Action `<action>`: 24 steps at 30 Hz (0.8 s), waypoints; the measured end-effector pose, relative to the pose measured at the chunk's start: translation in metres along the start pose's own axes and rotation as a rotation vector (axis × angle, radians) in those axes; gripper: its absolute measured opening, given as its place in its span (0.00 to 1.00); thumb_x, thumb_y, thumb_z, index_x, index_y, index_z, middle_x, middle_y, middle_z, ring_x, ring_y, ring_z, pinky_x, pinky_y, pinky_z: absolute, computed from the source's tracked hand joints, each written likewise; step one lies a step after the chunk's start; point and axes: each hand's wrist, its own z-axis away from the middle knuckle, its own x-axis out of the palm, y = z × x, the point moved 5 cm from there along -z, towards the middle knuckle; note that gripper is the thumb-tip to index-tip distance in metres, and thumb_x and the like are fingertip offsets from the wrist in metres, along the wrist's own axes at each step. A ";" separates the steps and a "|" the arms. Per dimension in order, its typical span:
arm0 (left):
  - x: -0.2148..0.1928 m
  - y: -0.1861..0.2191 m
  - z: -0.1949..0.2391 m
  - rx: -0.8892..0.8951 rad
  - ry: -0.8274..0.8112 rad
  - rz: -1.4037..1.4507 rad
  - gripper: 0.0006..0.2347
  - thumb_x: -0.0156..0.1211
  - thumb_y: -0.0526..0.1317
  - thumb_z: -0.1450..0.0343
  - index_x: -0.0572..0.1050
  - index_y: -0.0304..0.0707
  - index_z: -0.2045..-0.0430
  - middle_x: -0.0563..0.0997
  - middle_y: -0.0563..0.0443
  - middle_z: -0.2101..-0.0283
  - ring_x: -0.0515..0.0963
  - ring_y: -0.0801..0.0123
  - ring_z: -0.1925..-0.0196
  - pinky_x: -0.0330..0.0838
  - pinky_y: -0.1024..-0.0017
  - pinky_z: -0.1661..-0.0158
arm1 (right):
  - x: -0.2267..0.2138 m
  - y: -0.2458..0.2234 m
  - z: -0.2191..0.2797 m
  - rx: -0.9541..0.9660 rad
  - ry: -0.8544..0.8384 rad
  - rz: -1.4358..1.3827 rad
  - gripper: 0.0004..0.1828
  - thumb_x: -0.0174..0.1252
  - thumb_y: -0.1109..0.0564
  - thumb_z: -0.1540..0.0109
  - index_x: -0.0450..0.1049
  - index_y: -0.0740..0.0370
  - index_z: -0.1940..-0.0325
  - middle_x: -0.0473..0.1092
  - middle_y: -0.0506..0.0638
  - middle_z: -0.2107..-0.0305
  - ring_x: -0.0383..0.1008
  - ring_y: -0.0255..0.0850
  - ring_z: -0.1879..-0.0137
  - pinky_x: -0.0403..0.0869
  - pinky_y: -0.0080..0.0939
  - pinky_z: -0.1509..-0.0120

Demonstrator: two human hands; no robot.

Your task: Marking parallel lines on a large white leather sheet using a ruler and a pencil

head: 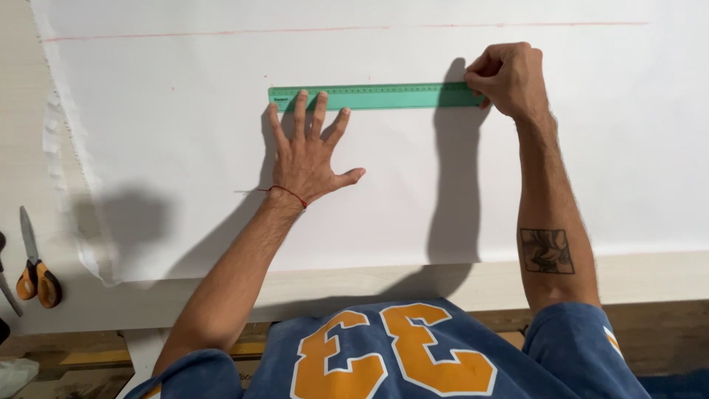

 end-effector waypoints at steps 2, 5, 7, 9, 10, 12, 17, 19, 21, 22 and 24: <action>-0.002 0.000 -0.002 -0.004 0.015 0.000 0.51 0.54 0.85 0.28 0.64 0.55 0.12 0.54 0.34 0.11 0.52 0.29 0.12 0.49 0.10 0.27 | 0.001 0.003 -0.005 -0.023 0.034 -0.005 0.06 0.72 0.67 0.29 0.86 0.62 0.59 0.82 0.50 0.71 0.79 0.36 0.75 0.82 0.31 0.72; -0.001 0.001 -0.002 0.000 0.024 0.013 0.51 0.56 0.85 0.29 0.65 0.55 0.13 0.56 0.34 0.12 0.53 0.29 0.12 0.48 0.10 0.27 | -0.001 -0.001 0.002 -0.012 0.038 0.000 0.06 0.71 0.67 0.29 0.85 0.62 0.59 0.82 0.50 0.71 0.80 0.36 0.75 0.82 0.31 0.71; 0.000 -0.001 -0.003 -0.013 0.023 0.014 0.52 0.55 0.85 0.30 0.65 0.55 0.13 0.56 0.34 0.12 0.52 0.29 0.12 0.48 0.10 0.27 | -0.001 -0.003 0.001 0.000 -0.004 0.010 0.07 0.68 0.68 0.30 0.85 0.60 0.61 0.81 0.50 0.74 0.80 0.37 0.75 0.81 0.31 0.70; 0.003 0.000 -0.001 -0.007 -0.002 0.008 0.51 0.52 0.86 0.29 0.64 0.56 0.13 0.54 0.35 0.11 0.51 0.29 0.11 0.46 0.11 0.26 | 0.000 0.001 -0.005 -0.021 0.049 0.000 0.06 0.72 0.65 0.29 0.87 0.60 0.59 0.82 0.48 0.73 0.79 0.35 0.77 0.80 0.30 0.72; 0.003 -0.001 -0.002 0.000 0.003 0.009 0.51 0.52 0.86 0.29 0.64 0.56 0.13 0.54 0.35 0.11 0.51 0.29 0.11 0.46 0.11 0.26 | 0.000 0.000 -0.003 -0.019 0.057 0.001 0.06 0.72 0.65 0.29 0.87 0.60 0.59 0.82 0.48 0.73 0.79 0.35 0.77 0.80 0.30 0.72; 0.000 0.000 0.000 -0.002 0.031 -0.020 0.51 0.52 0.86 0.29 0.65 0.55 0.13 0.56 0.35 0.12 0.54 0.29 0.12 0.49 0.11 0.27 | 0.002 -0.003 0.002 -0.033 0.027 0.014 0.07 0.70 0.67 0.28 0.85 0.62 0.60 0.82 0.50 0.72 0.80 0.37 0.76 0.81 0.31 0.72; 0.002 0.000 0.000 0.006 0.046 -0.018 0.52 0.54 0.86 0.29 0.65 0.56 0.13 0.56 0.34 0.11 0.52 0.30 0.11 0.48 0.10 0.26 | 0.004 0.006 -0.005 -0.067 0.057 0.012 0.06 0.74 0.66 0.28 0.87 0.62 0.59 0.82 0.51 0.71 0.80 0.36 0.76 0.81 0.31 0.74; 0.003 0.000 -0.003 0.004 0.069 -0.033 0.52 0.53 0.87 0.29 0.66 0.56 0.12 0.56 0.34 0.11 0.52 0.30 0.11 0.49 0.11 0.26 | -0.001 0.006 -0.007 -0.083 0.088 0.009 0.07 0.76 0.65 0.27 0.87 0.63 0.59 0.83 0.52 0.70 0.79 0.35 0.77 0.81 0.31 0.76; 0.005 0.000 0.000 0.002 0.059 -0.011 0.52 0.57 0.86 0.31 0.66 0.56 0.14 0.56 0.35 0.11 0.53 0.30 0.11 0.48 0.10 0.27 | -0.001 0.005 -0.007 -0.033 -0.009 0.068 0.06 0.76 0.63 0.28 0.88 0.61 0.60 0.83 0.51 0.71 0.82 0.35 0.75 0.79 0.32 0.74; 0.005 0.001 0.002 0.005 0.061 -0.013 0.52 0.57 0.86 0.31 0.66 0.56 0.14 0.56 0.35 0.11 0.53 0.30 0.11 0.48 0.10 0.27 | 0.001 0.004 -0.007 -0.033 -0.005 0.066 0.06 0.76 0.63 0.28 0.88 0.61 0.60 0.83 0.51 0.71 0.82 0.35 0.75 0.79 0.32 0.74; 0.005 0.000 0.000 -0.010 0.032 -0.006 0.52 0.55 0.85 0.30 0.64 0.57 0.12 0.55 0.35 0.10 0.50 0.31 0.10 0.45 0.10 0.25 | -0.003 0.000 -0.009 -0.039 0.030 -0.033 0.04 0.76 0.64 0.31 0.87 0.61 0.59 0.82 0.49 0.74 0.80 0.34 0.77 0.82 0.30 0.73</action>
